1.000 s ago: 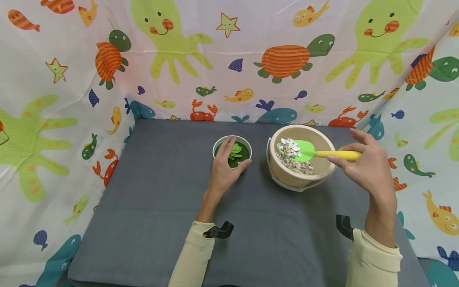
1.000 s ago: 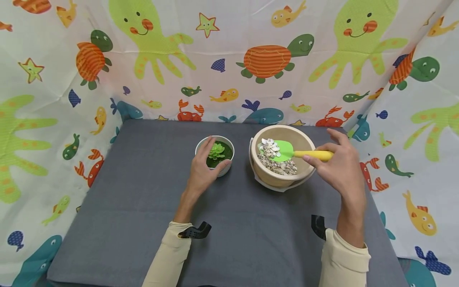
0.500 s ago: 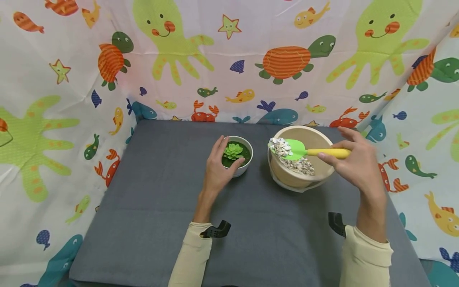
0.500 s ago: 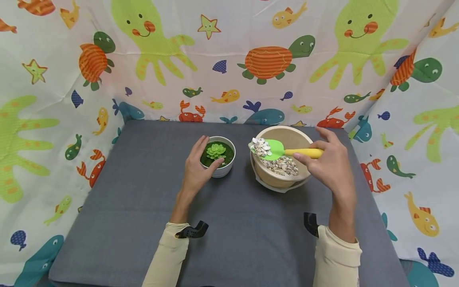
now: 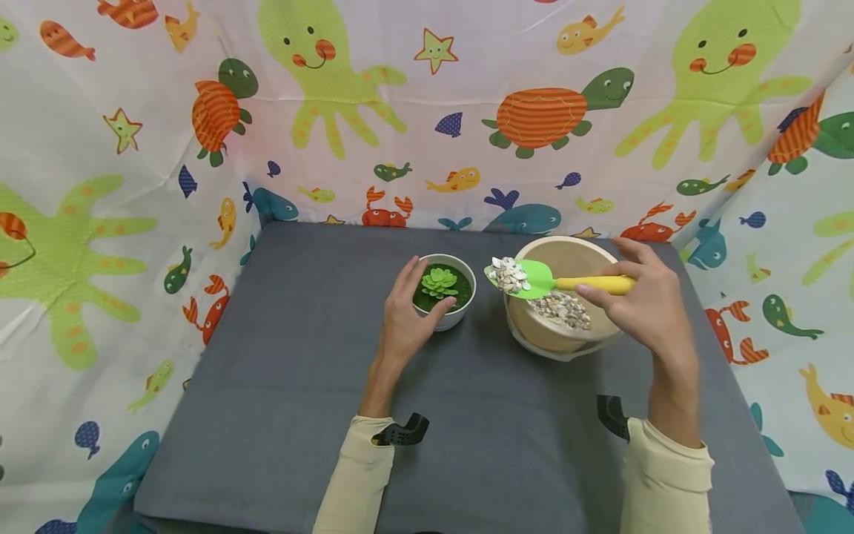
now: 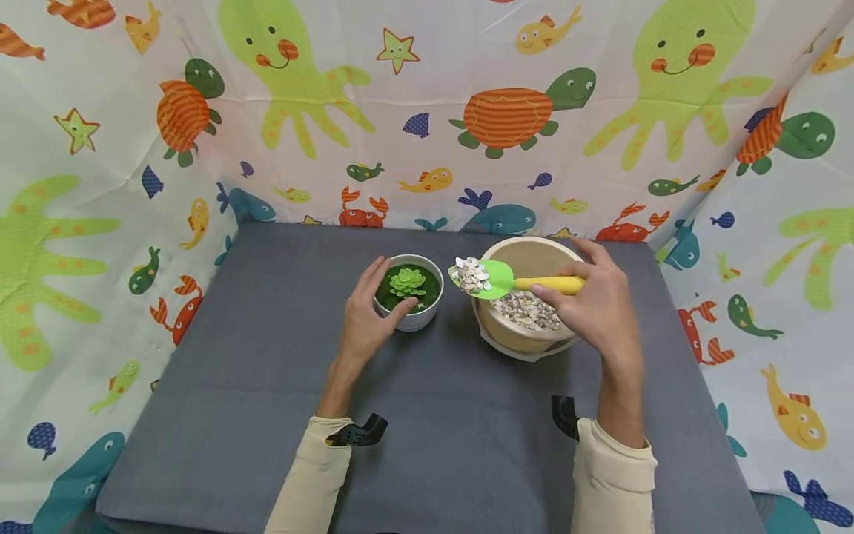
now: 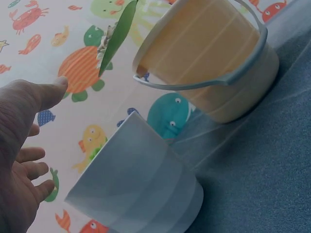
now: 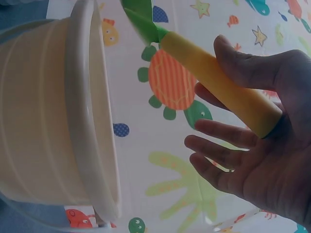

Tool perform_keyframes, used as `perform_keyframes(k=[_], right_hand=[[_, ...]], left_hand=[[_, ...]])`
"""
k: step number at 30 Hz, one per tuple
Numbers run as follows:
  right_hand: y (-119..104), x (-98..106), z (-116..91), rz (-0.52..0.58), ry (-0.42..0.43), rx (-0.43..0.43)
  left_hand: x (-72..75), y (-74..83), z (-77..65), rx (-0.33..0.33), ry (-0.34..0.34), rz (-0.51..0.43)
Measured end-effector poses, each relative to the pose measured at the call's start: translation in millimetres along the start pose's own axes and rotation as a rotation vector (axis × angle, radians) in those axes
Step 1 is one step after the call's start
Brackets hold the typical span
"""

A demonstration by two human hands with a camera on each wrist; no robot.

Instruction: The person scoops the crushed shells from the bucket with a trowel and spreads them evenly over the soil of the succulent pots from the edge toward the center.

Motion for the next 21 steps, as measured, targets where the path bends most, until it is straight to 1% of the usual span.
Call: perform_keyframes(k=[6,11,21], right_hand=[[-5,-8,5,0.009,-0.016,0.02],[-7,-16,10,0.02,-0.037,0.054],[-20,-31,17,0.043,-0.086,0.076]], left_hand=[[0.4,-0.9,-0.6,0.007,-0.017,0.0],[0.3,-3.3,-1.6,0.009,-0.016,0.004],[0.7,-10.1,-3.5,0.023,-0.001,0.014]])
Point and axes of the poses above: each hand's wrist, its own z-axis towards the middle knuckle, its own x-axis out of the back of the hand, y = z × x, the point moved 2 cm from there along z, towards the middle knuckle, and after that the axes turned 2 degrees about -z, right-handed, at the moved point
